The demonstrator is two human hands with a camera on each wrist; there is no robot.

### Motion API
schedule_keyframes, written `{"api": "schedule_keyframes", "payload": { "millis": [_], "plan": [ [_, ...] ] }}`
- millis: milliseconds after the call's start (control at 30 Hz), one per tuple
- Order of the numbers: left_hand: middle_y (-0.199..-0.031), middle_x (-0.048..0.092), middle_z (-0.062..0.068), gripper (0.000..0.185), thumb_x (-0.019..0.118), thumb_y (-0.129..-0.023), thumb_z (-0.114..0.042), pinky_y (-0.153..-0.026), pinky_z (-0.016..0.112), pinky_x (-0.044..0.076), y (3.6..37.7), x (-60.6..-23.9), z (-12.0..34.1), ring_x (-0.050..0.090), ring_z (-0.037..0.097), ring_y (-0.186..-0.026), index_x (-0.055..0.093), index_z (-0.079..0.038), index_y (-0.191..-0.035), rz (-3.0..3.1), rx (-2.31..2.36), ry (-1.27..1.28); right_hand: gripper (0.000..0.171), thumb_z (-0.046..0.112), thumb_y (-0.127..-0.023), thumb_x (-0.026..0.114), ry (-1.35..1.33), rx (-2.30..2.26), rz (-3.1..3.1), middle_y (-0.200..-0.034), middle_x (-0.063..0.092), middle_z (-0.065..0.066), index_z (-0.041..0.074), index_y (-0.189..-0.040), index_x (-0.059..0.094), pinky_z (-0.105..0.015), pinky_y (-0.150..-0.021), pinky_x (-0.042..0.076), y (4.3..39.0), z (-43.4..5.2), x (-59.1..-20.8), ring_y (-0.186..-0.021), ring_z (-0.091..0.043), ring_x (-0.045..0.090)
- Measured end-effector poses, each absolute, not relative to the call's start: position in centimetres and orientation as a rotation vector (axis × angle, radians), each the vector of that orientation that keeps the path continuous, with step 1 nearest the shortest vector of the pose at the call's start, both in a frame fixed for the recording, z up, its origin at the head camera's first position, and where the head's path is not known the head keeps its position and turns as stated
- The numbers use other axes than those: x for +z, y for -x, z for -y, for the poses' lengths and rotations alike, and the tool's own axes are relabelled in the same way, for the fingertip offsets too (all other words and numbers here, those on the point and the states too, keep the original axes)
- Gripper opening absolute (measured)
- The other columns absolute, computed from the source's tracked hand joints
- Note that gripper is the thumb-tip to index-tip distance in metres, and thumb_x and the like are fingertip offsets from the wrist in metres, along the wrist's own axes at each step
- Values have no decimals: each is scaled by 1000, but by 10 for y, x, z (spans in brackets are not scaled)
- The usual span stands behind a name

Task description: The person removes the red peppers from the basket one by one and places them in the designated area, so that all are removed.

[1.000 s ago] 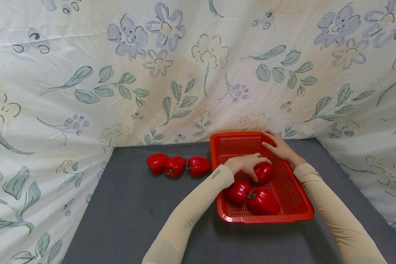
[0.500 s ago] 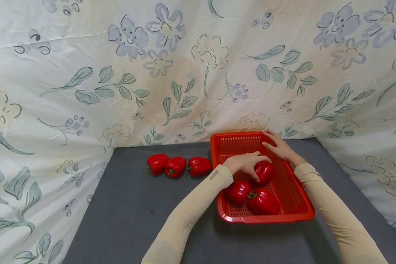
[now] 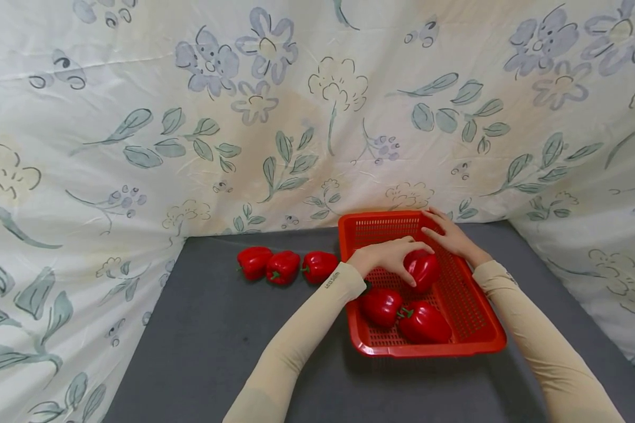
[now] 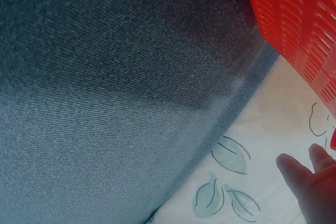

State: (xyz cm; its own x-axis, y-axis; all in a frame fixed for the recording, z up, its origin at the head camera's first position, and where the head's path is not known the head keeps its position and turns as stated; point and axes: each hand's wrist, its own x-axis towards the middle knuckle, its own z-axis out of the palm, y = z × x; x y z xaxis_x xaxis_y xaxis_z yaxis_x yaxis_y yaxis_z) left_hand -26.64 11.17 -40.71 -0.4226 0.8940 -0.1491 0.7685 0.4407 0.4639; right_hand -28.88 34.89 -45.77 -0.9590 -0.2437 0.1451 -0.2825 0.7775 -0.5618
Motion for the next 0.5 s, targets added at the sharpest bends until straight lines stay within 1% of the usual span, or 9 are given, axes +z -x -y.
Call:
{"api": "schedule_keyframes", "payload": {
  "millis": [300, 500],
  "plan": [
    [-128, 41, -1, 80, 77, -72, -35, -87, 18, 44, 261, -394, -103, 42, 9, -112, 34, -28, -139, -2297, 519, -1457, 63, 34, -95, 49, -432, 947, 2900, -152, 9, -23, 6, -146, 25, -69, -101, 14, 290, -349, -456, -136, -47, 12],
    [-127, 41, -2, 80, 78, -71, -37, -84, 14, 44, 256, -384, -97, 42, 7, -110, 36, -30, -139, -2291, 585, -1464, 62, 34, -96, 48, -435, 948, 2908, -152, 8, -22, 6, -146, 24, -70, -101, 15, 293, -349, -455, -136, -47, 12]
  ]
}}
